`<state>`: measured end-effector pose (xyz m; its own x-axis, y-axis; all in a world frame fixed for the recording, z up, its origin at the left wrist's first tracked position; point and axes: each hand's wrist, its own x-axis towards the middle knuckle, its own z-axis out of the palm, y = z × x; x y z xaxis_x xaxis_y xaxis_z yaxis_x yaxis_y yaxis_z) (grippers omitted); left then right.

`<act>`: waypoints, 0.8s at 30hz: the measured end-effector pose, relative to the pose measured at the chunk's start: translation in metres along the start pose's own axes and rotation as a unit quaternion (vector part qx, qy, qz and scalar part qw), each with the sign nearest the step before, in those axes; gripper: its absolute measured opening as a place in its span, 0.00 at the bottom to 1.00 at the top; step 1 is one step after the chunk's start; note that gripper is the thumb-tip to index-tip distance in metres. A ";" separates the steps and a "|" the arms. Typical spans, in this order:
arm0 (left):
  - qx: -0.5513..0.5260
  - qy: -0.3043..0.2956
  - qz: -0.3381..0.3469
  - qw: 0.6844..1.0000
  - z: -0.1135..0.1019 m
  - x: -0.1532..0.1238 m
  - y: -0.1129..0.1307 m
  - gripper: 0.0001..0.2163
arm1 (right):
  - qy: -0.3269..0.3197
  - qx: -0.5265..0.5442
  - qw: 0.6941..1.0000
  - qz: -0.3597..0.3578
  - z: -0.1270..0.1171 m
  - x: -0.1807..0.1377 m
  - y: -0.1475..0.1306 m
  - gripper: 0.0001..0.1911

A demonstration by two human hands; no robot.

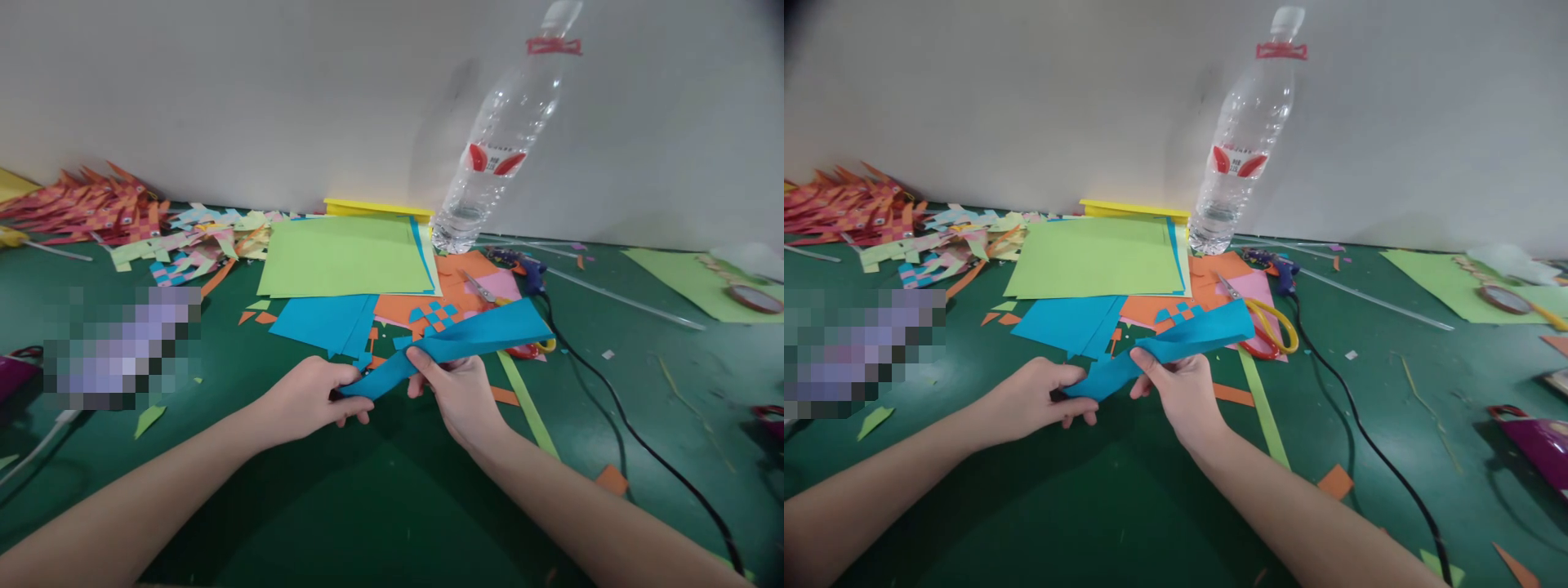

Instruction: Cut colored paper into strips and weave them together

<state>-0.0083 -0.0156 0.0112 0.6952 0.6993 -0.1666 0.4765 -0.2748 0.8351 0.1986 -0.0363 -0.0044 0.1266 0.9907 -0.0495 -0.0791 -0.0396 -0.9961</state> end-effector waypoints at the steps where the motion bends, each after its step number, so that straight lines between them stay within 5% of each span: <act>1: -0.030 -0.009 -0.014 0.999 -0.001 0.000 0.001 0.13 | -0.001 -0.004 1.000 -0.003 0.000 0.000 0.000 0.16; 11: -0.124 -0.085 -0.055 0.987 -0.009 -0.001 0.004 0.09 | -0.022 -0.002 1.000 -0.002 0.003 -0.003 -0.005 0.16; 24: -0.035 -0.085 -0.012 0.996 -0.003 -0.003 0.006 0.12 | -0.021 -0.070 0.997 0.040 0.001 -0.004 -0.006 0.20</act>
<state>-0.0090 -0.0172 0.0185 0.7683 0.5810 -0.2685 0.4593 -0.2083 0.8635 0.1971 -0.0397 0.0018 0.0843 0.9880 -0.1293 0.0512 -0.1338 -0.9897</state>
